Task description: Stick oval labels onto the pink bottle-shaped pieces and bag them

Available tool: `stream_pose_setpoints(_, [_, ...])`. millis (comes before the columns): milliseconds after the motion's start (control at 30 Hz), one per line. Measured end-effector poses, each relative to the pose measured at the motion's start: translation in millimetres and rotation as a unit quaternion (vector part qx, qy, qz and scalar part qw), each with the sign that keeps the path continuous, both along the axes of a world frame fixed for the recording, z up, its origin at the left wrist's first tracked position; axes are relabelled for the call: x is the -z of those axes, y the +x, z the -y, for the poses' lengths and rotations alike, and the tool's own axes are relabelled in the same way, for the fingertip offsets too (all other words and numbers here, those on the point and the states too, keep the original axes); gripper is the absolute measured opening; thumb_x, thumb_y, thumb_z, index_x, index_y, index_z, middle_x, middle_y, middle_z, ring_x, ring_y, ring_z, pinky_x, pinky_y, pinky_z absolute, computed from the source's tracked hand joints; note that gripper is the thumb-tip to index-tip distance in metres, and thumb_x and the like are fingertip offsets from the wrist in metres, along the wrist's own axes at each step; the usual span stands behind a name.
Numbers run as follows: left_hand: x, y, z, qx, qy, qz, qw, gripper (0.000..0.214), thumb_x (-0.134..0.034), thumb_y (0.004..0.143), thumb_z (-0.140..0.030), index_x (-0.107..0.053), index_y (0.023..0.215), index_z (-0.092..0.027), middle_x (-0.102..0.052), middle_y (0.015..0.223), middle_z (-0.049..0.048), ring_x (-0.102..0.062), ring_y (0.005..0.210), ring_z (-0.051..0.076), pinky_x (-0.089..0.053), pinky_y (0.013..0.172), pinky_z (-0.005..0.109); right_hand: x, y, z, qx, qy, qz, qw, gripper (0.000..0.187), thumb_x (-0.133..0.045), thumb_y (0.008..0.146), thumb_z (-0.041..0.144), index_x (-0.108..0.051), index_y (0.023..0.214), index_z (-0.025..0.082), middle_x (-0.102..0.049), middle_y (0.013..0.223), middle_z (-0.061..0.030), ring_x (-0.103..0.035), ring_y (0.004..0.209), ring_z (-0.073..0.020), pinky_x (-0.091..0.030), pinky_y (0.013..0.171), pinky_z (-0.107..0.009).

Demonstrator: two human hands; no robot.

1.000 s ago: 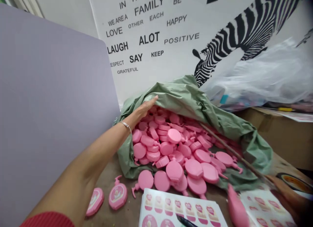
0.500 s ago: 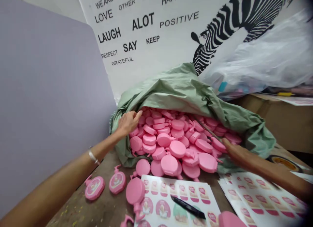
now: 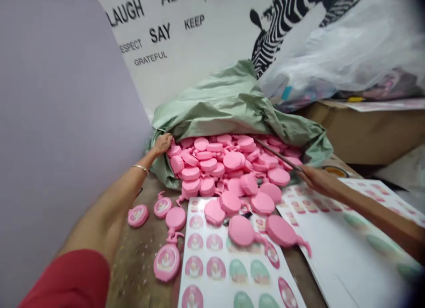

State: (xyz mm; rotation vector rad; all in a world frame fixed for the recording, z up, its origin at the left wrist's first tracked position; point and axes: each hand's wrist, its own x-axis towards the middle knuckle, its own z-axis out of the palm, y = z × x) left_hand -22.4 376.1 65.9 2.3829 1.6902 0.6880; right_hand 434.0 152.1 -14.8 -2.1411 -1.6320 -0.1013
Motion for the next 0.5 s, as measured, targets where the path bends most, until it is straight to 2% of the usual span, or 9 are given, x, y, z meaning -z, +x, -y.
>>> stream_pose_setpoints(33, [-7.0, -1.1, 12.7, 0.001, 0.003, 0.001, 1.000, 0.039, -0.033, 0.087, -0.029, -0.066, 0.100, -0.011, -0.070, 0.106, 0.0141, -0.061, 0.099, 0.023, -0.043, 0.091, 0.031, 2.9, 5.1, 3.4, -0.018, -0.041, 0.000, 0.999, 0.022, -0.053, 0.094, 0.032, -0.062, 0.106, 0.016, -0.064, 0.100, -0.0057, -0.062, 0.085, -0.0139, -0.052, 0.075, -0.031])
stream_pose_setpoints(100, [-18.2, -8.4, 48.2, 0.002, 0.024, 0.015, 1.000, 0.039, -0.036, 0.087, -0.030, -0.065, 0.105, -0.013, -0.067, 0.116, 0.0123, -0.058, 0.107, 0.023, -0.041, 0.095, 0.030, 5.1, 10.8, 9.8, -0.031, -0.083, 0.009, 0.996, 0.023, -0.054, 0.092, 0.027, -0.064, 0.106, 0.011, -0.065, 0.095, -0.0119, -0.062, 0.084, -0.0169, -0.046, 0.074, -0.033])
stream_pose_setpoints(167, [-22.6, -22.1, 97.1, 0.016, 0.034, 0.035, 0.999, 0.040, -0.039, 0.087, -0.035, -0.065, 0.108, -0.014, -0.068, 0.116, 0.0105, -0.061, 0.104, 0.022, -0.043, 0.092, 0.028, 2.8, 6.4, 20.8, -0.019, -0.073, 0.026, 0.997, 0.033, -0.050, 0.094, 0.030, -0.060, 0.114, 0.005, -0.061, 0.107, -0.0238, -0.059, 0.096, -0.0249, -0.041, 0.080, -0.040])
stream_pose_setpoints(233, [-16.8, -39.4, 156.1, 0.019, 0.037, 0.111, 0.993, 0.038, -0.047, 0.085, -0.042, -0.068, 0.102, -0.015, -0.071, 0.106, 0.0088, -0.064, 0.095, 0.022, -0.046, 0.087, 0.028, 0.2, -10.6, 41.8, -0.018, -0.048, 0.040, 0.998, 0.040, -0.043, 0.097, 0.033, -0.056, 0.119, 0.003, -0.055, 0.117, -0.0299, -0.054, 0.107, -0.0301, -0.037, 0.087, -0.045])
stream_pose_setpoints(300, [-0.1, -54.7, 218.1, 0.004, 0.009, 0.178, 0.984, 0.037, -0.052, 0.085, -0.046, -0.069, 0.101, -0.018, -0.072, 0.100, 0.0064, -0.066, 0.090, 0.021, -0.048, 0.084, 0.029, 2.0, -38.0, 72.6, -0.057, -0.039, 0.043, 0.997, 0.039, -0.044, 0.096, 0.035, -0.057, 0.118, 0.006, -0.058, 0.116, -0.0253, -0.054, 0.108, -0.0284, -0.037, 0.091, -0.041])
stream_pose_setpoints(367, [23.7, -62.7, 274.7, -0.034, -0.032, 0.241, 0.970, 0.033, -0.053, 0.085, -0.047, -0.070, 0.095, -0.020, -0.072, 0.091, 0.0038, -0.066, 0.083, 0.020, -0.050, 0.078, 0.028, 9.2, -69.7, 106.8, -0.118, -0.047, 0.039, 0.991, 0.036, -0.054, 0.090, 0.041, -0.061, 0.114, 0.014, -0.064, 0.110, -0.0160, -0.057, 0.103, -0.0257, -0.041, 0.091, -0.036])
stream_pose_setpoints(433, [48.2, -61.0, 319.5, -0.070, -0.045, 0.287, 0.954, 0.032, -0.053, 0.085, -0.047, -0.070, 0.091, -0.020, -0.070, 0.080, 0.0014, -0.064, 0.072, 0.017, -0.049, 0.071, 0.027, 18.2, -100.0, 134.6, -0.135, -0.024, 0.031, 0.990, 0.039, -0.052, 0.090, 0.044, -0.061, 0.114, 0.015, -0.064, 0.109, -0.0147, -0.057, 0.103, -0.0280, -0.044, 0.089, -0.039])
stream_pose_setpoints(500, [67.9, -50.2, 350.4, -0.066, -0.086, 0.304, 0.947, 0.030, -0.054, 0.086, -0.045, -0.070, 0.085, -0.020, -0.066, 0.070, -0.0001, -0.061, 0.067, 0.016, -0.047, 0.065, 0.025, 24.2, -127.5, 149.1, -0.155, 0.016, 0.022, 0.988, 0.040, -0.045, 0.093, 0.043, -0.059, 0.117, 0.015, -0.063, 0.112, -0.0159, -0.056, 0.106, -0.0292, -0.046, 0.090, -0.042])
